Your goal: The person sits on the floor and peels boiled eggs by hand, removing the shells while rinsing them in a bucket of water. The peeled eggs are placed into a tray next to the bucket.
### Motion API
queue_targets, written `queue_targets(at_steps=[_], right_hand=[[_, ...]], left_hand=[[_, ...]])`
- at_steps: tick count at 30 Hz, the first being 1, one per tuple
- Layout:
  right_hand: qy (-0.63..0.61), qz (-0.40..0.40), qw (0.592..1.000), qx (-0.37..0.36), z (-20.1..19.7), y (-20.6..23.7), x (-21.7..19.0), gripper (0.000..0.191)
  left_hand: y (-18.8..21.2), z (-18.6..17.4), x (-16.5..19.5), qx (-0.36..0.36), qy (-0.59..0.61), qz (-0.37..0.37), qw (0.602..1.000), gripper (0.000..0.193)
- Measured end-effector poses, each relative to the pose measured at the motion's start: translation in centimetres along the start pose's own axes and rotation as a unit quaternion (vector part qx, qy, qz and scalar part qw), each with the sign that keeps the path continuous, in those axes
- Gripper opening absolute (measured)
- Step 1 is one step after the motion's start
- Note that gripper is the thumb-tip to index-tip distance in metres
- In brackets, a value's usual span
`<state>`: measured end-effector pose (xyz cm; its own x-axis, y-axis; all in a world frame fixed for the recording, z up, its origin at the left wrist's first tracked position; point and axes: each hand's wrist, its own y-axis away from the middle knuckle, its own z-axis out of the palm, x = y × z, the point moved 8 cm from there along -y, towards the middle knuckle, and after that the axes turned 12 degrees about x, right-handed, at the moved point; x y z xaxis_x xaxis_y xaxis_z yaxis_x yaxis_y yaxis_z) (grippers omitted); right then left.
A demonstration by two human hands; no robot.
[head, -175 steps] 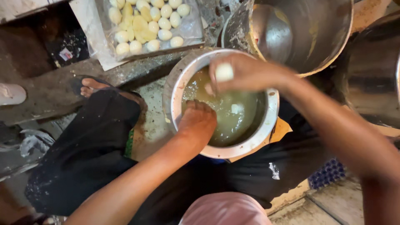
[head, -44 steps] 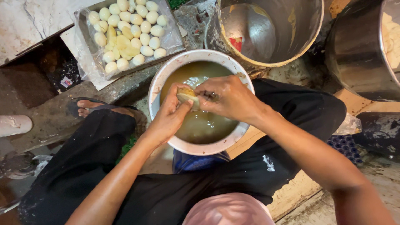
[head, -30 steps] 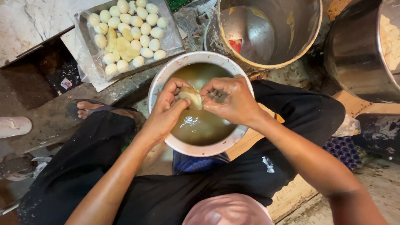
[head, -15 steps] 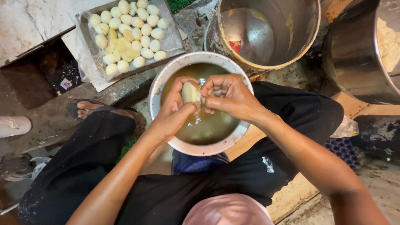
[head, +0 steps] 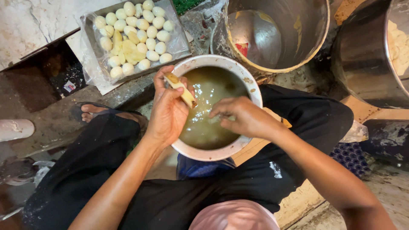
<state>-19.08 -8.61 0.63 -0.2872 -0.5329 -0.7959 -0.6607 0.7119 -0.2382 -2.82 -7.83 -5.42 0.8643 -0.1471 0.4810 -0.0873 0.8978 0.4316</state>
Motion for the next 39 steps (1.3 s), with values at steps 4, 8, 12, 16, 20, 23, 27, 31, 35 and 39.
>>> queue_targets(at_steps=[4,8,12,16,20,23,27,31,35,39], right_hand=[[0.083,0.046,0.985,0.144,-1.6,-0.5,-1.2,0.036],[0.103,-0.079,0.977,0.17,-1.5,-1.2,-4.2,0.034],[0.079,-0.051,0.984,0.15,-1.7,-1.8,-3.7,0.029],[0.075,-0.04,0.991,0.108,-1.5,-1.9,-3.3,0.023],[0.066,-0.07,0.99,0.107,-1.8,-1.8,-3.5,0.024],[0.066,-0.085,0.986,0.126,-2.9,-1.6,-3.4,0.023],[0.071,-0.086,0.981,0.161,-4.7,-1.4,-3.0,0.021],[0.075,-0.053,0.972,0.215,-5.5,-1.2,-2.3,0.019],[0.018,-0.058,0.977,0.205,-4.6,-0.4,-2.4,0.016],[-0.129,-0.003,0.987,0.093,-2.5,1.1,-2.0,0.011]], left_hand=[[0.2,0.4,-0.8,0.008,-0.002,-0.004,1.0,0.048],[0.3,1.1,-2.2,-0.006,0.012,-0.026,1.0,0.042],[0.2,1.4,-2.6,0.007,0.023,-0.029,0.999,0.039],[0.2,1.6,-3.0,0.024,0.009,-0.036,0.999,0.039],[0.0,1.6,-3.0,0.024,0.022,-0.037,0.999,0.035],[-0.1,1.4,-2.6,0.003,-0.029,-0.028,0.999,0.034],[-0.3,0.6,-1.9,0.009,-0.076,-0.047,0.996,0.03],[0.3,0.9,-1.9,-0.026,-0.158,-0.06,0.985,0.042],[0.2,0.3,-2.6,0.024,-0.122,-0.068,0.99,0.04],[-0.5,-0.5,-2.0,0.063,-0.093,-0.013,0.994,0.037]])
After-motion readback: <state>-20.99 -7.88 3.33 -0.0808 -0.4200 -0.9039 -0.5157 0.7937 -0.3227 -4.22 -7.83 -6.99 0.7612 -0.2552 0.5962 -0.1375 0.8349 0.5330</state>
